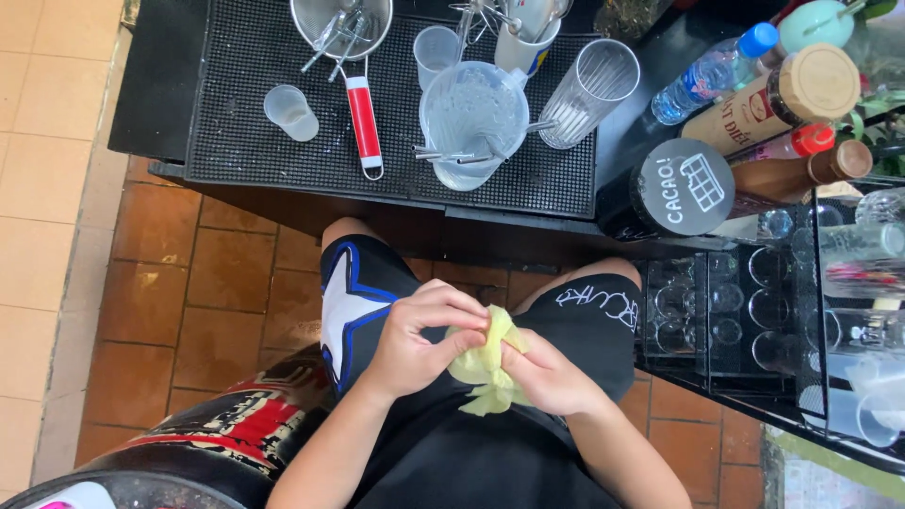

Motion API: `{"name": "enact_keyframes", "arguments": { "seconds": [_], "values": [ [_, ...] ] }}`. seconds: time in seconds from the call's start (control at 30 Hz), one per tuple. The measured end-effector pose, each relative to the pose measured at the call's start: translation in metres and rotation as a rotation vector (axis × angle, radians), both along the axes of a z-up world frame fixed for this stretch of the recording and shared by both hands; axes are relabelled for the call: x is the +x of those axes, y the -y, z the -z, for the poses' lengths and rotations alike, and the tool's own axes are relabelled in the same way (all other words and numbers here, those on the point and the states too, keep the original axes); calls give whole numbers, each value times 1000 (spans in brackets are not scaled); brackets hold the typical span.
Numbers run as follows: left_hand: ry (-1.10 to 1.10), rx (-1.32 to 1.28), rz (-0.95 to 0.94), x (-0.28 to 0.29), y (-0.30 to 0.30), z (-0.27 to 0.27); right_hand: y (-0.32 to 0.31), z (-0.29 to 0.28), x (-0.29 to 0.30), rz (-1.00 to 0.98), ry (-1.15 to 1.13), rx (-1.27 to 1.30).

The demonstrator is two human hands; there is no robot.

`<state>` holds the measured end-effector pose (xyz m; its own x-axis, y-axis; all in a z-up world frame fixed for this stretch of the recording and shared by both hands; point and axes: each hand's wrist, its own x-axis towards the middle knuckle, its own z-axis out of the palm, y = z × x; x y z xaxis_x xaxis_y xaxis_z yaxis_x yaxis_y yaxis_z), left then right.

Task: Cleaning a long metal stirring straw with a cloth at a beverage counter.

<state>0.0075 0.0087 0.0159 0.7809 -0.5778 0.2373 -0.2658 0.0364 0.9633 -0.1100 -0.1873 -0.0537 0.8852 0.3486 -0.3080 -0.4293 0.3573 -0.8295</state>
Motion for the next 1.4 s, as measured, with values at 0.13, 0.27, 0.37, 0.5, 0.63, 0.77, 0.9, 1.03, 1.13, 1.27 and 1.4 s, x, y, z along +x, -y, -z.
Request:
{"name": "enact_keyframes", "arguments": {
  "seconds": [0.13,0.27,0.37,0.5,0.63,0.77,0.9,1.03,1.13,1.27,1.4],
  "values": [
    [19,32,4,-5,8,1,2,9,6,296,33,-42],
    [-31,44,-165,-28,22,11,12,-24,23,930,45,62],
    [100,41,-221,-41,24,30,21,-26,24,1033,268,225],
    [399,-25,-300,-32,28,22,24,-34,26,1069,376,338],
    [330,187,-23,-31,26,31,27,-36,25,1145,351,344],
    [318,198,48,-26,31,18,55,-17,14,1163,338,415],
    [415,169,70,-14,33,-9,124,-1,-4,1173,441,469],
    [392,118,49,8,16,-28,197,8,-39,1174,632,572],
    [427,134,-38,34,0,-49,194,5,-52,1230,670,497],
    [557,221,-289,75,-14,-86,147,-3,-45,1152,667,384],
    [607,127,-323,139,-12,-116,85,8,-36,1249,487,243]
  ]
}}
